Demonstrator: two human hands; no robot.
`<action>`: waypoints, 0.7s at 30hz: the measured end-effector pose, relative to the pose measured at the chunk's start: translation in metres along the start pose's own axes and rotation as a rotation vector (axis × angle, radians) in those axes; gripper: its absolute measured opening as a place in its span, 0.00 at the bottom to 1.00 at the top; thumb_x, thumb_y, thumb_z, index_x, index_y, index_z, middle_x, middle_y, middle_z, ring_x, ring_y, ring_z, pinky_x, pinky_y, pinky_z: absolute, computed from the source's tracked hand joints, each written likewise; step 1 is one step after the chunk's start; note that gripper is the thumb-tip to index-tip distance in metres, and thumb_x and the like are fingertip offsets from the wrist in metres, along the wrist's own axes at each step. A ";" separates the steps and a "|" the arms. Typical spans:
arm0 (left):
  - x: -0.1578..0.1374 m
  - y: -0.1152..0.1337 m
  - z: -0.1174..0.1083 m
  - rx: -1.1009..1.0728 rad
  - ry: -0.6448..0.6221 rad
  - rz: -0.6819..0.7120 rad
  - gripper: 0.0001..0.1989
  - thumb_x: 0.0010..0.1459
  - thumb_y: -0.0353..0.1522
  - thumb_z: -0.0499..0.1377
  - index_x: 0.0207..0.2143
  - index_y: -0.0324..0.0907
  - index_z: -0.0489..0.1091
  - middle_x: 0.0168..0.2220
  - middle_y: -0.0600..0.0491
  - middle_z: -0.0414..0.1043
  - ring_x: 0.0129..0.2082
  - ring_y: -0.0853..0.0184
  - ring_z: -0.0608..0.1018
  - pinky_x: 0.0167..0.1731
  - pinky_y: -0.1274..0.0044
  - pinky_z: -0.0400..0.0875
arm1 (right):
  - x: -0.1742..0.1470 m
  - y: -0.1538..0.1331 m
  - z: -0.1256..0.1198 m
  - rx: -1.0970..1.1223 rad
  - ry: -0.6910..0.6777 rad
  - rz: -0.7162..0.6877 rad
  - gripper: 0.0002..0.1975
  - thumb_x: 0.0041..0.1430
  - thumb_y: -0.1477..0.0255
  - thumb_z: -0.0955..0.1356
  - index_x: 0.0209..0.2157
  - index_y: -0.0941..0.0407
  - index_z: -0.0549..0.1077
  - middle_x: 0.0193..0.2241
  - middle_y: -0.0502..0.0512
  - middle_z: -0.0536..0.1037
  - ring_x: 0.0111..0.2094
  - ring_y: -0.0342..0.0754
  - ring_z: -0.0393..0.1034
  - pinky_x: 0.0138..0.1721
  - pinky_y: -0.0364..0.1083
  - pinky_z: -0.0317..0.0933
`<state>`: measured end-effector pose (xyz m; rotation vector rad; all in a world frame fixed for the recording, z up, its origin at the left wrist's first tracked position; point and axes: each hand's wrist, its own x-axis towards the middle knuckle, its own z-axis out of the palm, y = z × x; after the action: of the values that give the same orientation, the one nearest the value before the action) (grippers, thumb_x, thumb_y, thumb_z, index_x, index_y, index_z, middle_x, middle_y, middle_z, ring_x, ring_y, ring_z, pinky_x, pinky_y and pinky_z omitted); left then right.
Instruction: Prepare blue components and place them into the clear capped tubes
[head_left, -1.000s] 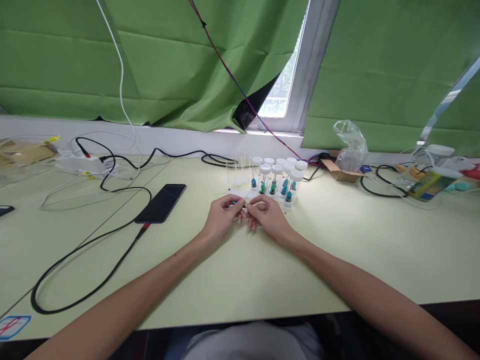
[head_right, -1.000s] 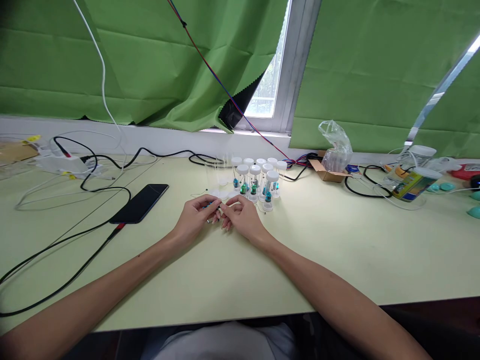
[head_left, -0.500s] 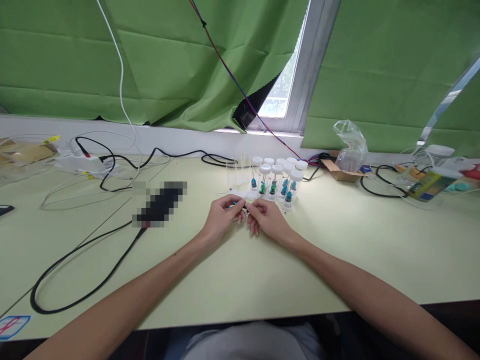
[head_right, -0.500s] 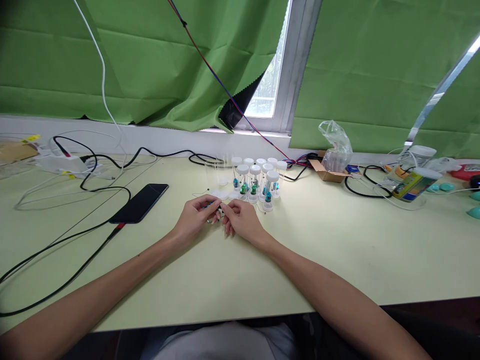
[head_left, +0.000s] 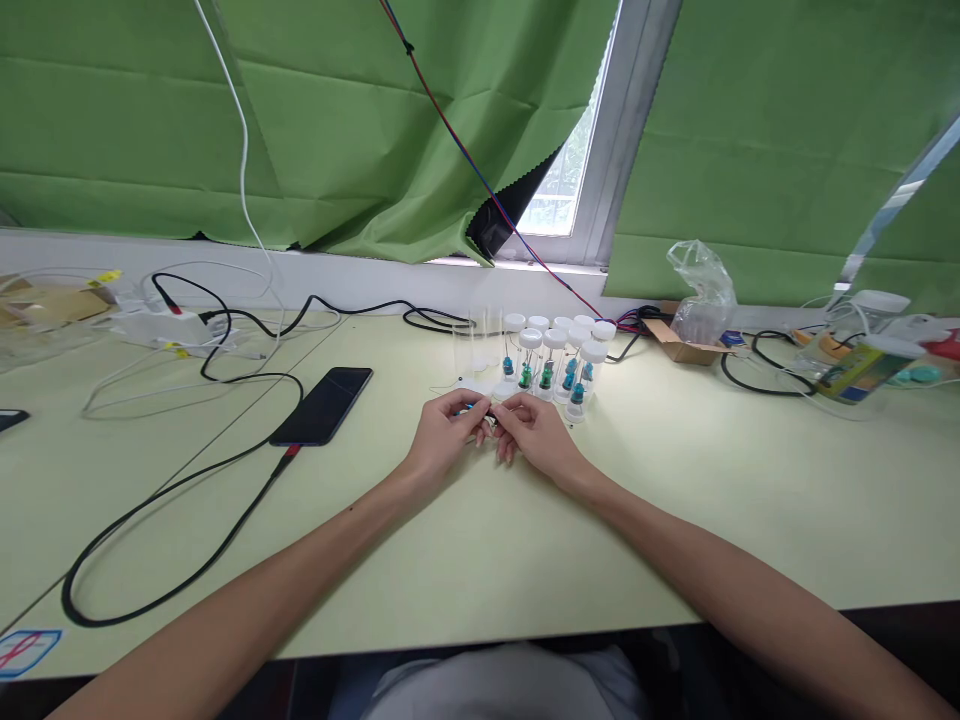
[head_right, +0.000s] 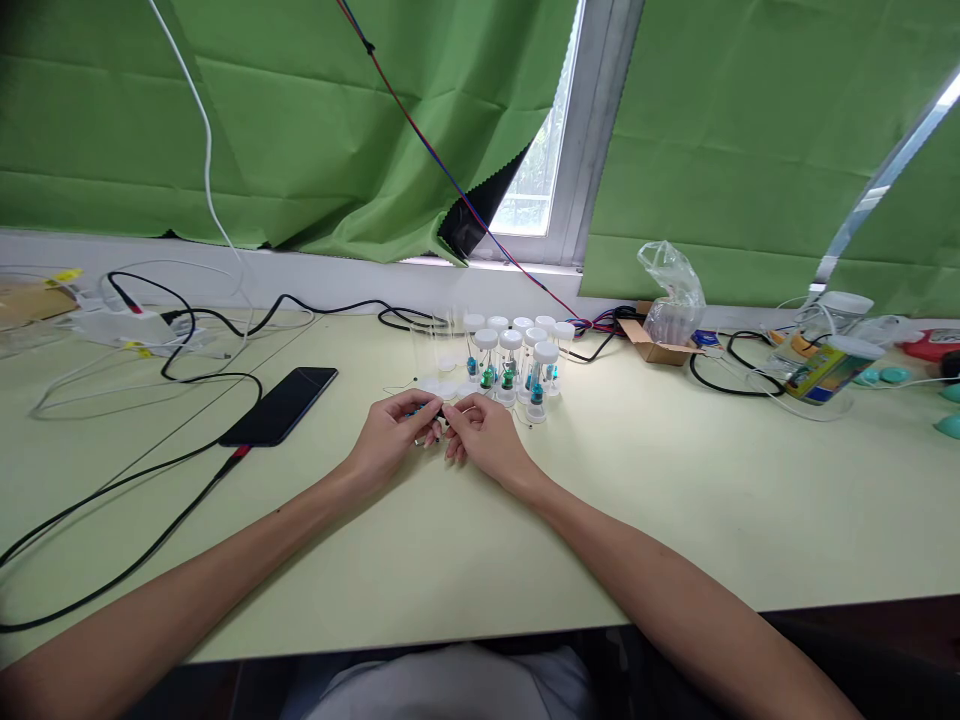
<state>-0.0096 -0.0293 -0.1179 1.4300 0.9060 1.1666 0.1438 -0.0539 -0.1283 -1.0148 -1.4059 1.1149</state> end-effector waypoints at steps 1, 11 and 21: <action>0.000 0.000 0.000 -0.003 0.005 0.000 0.12 0.52 0.39 0.66 0.29 0.39 0.74 0.21 0.54 0.71 0.20 0.71 0.69 0.25 0.76 0.64 | 0.000 0.000 0.000 -0.002 -0.002 -0.006 0.18 0.57 0.55 0.69 0.33 0.56 0.67 0.22 0.49 0.75 0.18 0.44 0.71 0.19 0.42 0.65; 0.000 0.001 0.000 -0.005 0.016 -0.005 0.13 0.51 0.41 0.66 0.28 0.39 0.74 0.22 0.54 0.71 0.21 0.71 0.69 0.25 0.76 0.64 | -0.002 -0.003 0.000 -0.011 -0.042 -0.010 0.17 0.55 0.57 0.70 0.32 0.55 0.65 0.21 0.48 0.75 0.18 0.43 0.70 0.19 0.42 0.64; -0.001 0.000 0.000 -0.003 -0.015 0.000 0.13 0.52 0.41 0.65 0.29 0.39 0.74 0.21 0.55 0.70 0.20 0.71 0.69 0.25 0.76 0.64 | -0.001 0.002 0.000 -0.043 -0.092 0.030 0.24 0.60 0.50 0.64 0.25 0.57 0.68 0.19 0.50 0.72 0.14 0.42 0.69 0.14 0.41 0.61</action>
<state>-0.0095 -0.0306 -0.1178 1.4349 0.8934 1.1550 0.1444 -0.0542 -0.1309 -1.0289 -1.4979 1.1705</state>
